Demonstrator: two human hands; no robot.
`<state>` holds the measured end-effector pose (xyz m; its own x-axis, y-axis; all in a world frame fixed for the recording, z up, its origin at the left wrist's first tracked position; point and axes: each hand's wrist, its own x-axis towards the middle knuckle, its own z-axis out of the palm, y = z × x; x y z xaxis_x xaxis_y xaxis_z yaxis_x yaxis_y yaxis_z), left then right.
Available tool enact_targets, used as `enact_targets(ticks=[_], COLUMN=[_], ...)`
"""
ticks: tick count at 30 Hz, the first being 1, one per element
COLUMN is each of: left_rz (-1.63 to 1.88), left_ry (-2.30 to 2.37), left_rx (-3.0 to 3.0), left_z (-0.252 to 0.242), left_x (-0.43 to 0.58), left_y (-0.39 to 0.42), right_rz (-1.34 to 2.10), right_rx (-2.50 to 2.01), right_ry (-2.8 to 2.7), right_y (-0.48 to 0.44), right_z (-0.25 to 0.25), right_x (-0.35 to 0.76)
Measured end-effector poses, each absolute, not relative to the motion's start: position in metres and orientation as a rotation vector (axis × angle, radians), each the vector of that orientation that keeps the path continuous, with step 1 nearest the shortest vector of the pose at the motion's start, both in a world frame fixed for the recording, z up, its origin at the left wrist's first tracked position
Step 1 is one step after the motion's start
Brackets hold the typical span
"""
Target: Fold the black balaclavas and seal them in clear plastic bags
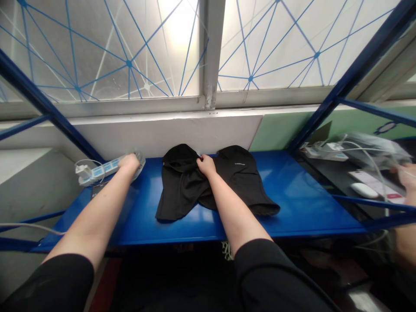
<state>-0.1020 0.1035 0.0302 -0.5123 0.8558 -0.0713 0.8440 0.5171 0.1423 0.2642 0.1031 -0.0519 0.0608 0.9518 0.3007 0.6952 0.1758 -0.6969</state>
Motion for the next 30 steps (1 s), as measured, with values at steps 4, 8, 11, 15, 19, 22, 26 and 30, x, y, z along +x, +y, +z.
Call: enact_targets(ticks=[4, 8, 11, 15, 19, 22, 26, 30], left_rz=[0.251, 0.550, 0.630, 0.398, 0.345, 0.298, 0.272, 0.372], left_ry=[2.718, 2.828, 2.513, 2.216, 2.322, 2.308, 2.263, 2.253], left_rx=[1.751, 2.077, 2.393, 2.494, 2.385, 2.335, 2.274, 2.319], left_z=[0.030, 0.018, -0.001, -0.030, -0.048, -0.053, -0.056, -0.054], left_x=[-0.102, -0.079, -0.063, -0.067, -0.087, -0.094, -0.094, -0.089], left_y=[0.088, 0.061, 0.050, 0.061, 0.077, 0.083, 0.086, 0.082], right_rz=[0.422, 0.418, 0.415, 0.402, 0.390, 0.387, 0.390, 0.399], right_rx=[-1.576, -1.576, -1.587, -1.604, -1.614, -1.628, -1.648, -1.663], right_ry=[-1.698, -1.697, -1.700, -1.710, -1.719, -1.715, -1.713, -1.718], right_y=[0.103, 0.104, 0.105, 0.104, 0.103, 0.104, 0.105, 0.104], right_z=[-0.052, -0.052, -0.053, -0.054, -0.053, -0.053, -0.053, -0.052], right_x=[0.265, 0.265, 0.265, 0.264, 0.264, 0.264, 0.263, 0.262])
